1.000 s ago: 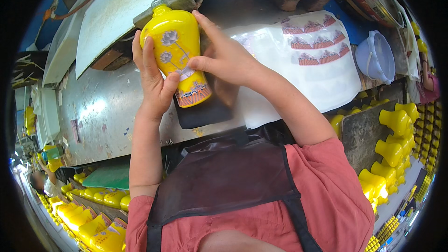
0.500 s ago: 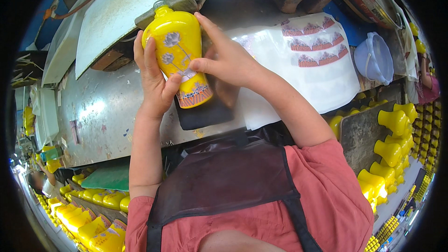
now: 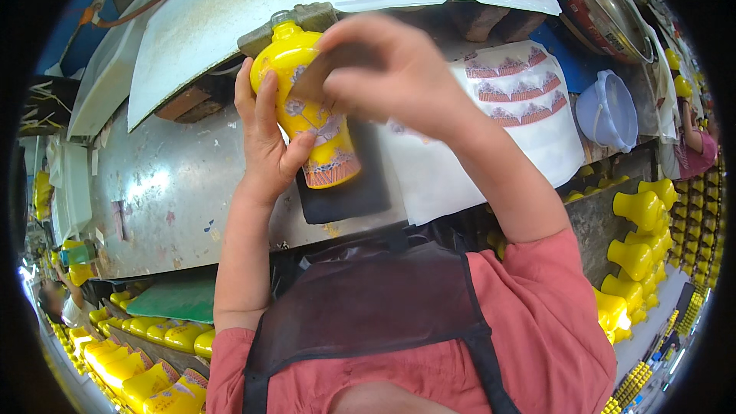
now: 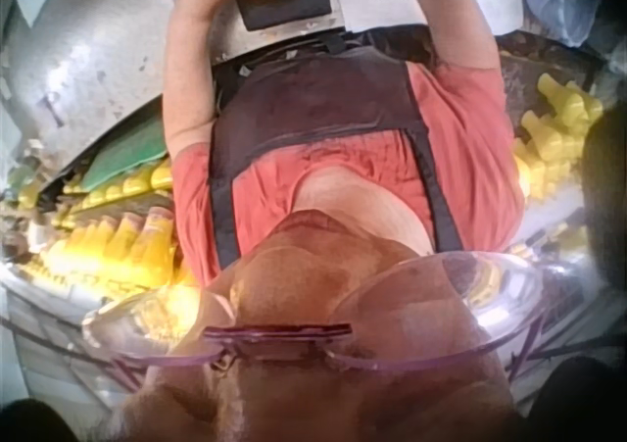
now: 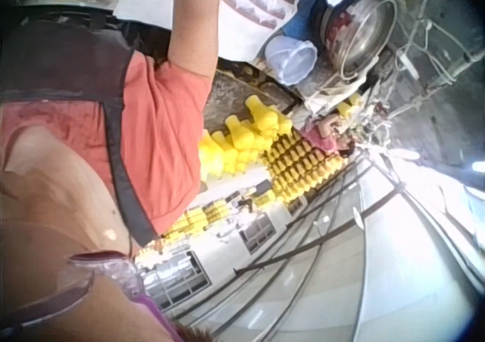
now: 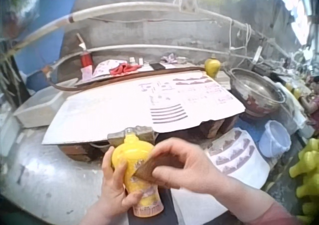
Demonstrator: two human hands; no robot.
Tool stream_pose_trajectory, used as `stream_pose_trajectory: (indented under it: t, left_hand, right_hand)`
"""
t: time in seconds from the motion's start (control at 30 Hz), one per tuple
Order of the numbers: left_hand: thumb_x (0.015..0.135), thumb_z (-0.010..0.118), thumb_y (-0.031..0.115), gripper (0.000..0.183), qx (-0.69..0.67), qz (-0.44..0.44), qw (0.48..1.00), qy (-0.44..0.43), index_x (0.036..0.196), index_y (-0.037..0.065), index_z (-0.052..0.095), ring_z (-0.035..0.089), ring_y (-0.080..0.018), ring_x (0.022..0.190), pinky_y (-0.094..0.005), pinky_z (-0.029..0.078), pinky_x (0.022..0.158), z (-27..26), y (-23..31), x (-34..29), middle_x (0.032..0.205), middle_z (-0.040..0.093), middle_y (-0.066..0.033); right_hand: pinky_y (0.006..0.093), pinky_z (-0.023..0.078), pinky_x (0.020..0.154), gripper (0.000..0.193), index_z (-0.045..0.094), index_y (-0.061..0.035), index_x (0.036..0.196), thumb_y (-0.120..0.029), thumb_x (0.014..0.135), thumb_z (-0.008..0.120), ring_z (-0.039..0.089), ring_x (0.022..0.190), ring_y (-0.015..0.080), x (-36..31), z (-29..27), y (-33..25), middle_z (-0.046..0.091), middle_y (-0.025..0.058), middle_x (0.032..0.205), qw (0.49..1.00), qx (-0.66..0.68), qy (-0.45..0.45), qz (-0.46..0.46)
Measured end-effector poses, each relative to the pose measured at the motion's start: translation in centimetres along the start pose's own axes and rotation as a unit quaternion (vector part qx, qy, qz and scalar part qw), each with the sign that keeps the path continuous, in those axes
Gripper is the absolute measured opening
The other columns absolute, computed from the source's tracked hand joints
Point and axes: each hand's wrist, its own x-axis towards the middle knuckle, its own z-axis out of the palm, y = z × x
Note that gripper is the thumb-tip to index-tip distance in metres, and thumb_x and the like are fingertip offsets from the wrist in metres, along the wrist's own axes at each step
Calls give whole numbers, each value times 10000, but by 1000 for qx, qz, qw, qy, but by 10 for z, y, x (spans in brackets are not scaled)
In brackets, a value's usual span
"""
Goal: The person picks up a yellow plastic container and applies a printed label to its surface. They smooth the label with their fingers to remove air bubbles and ensure adhesion, then place the labeled container back on the work surface.
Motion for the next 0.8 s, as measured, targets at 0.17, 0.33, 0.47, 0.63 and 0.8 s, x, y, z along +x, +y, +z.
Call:
stream_pose_trajectory:
  t: [0.17,0.33,0.47,0.63,0.8]
  left_hand:
    - [809,768,351,1035,3,-2,1000,21,1638,220,163,314,-489,1462,-530,352,1173,1,2,-1,1633,152,-279]
    - [890,698,284,942,-255,-138,957,30,1642,135,151,325,-349,1486,-468,312,1204,1,8,-4,1649,184,-200]
    - [938,592,184,820,-363,-203,909,34,1636,110,168,338,-283,1473,-425,290,1217,4,18,-2,1598,295,-157]
    - [916,584,147,852,-355,-230,904,61,1633,87,127,329,-299,1475,-431,266,1227,6,30,2,1581,297,-178]
    - [877,644,153,905,-353,-250,899,67,1616,38,135,303,-333,1487,-446,261,1229,8,32,4,1583,278,-205]
  right_hand:
    - [384,513,608,286,686,-139,1113,-89,836,735,617,682,274,24,22,-7,571,74,756,766,-508,61,-389]
    - [365,532,611,255,743,-138,959,-74,713,744,659,716,251,-6,10,20,647,51,805,708,-509,29,-488]
    - [366,591,717,235,728,-86,973,-27,747,754,736,874,295,-51,13,41,741,115,997,798,-418,-79,-427]
    - [306,570,683,262,711,-20,1094,33,844,769,721,807,211,-42,20,26,745,137,993,906,-306,43,-288]
    - [296,556,693,328,714,-47,1164,1,848,783,701,816,203,-6,16,6,742,112,1007,838,-428,203,-270]
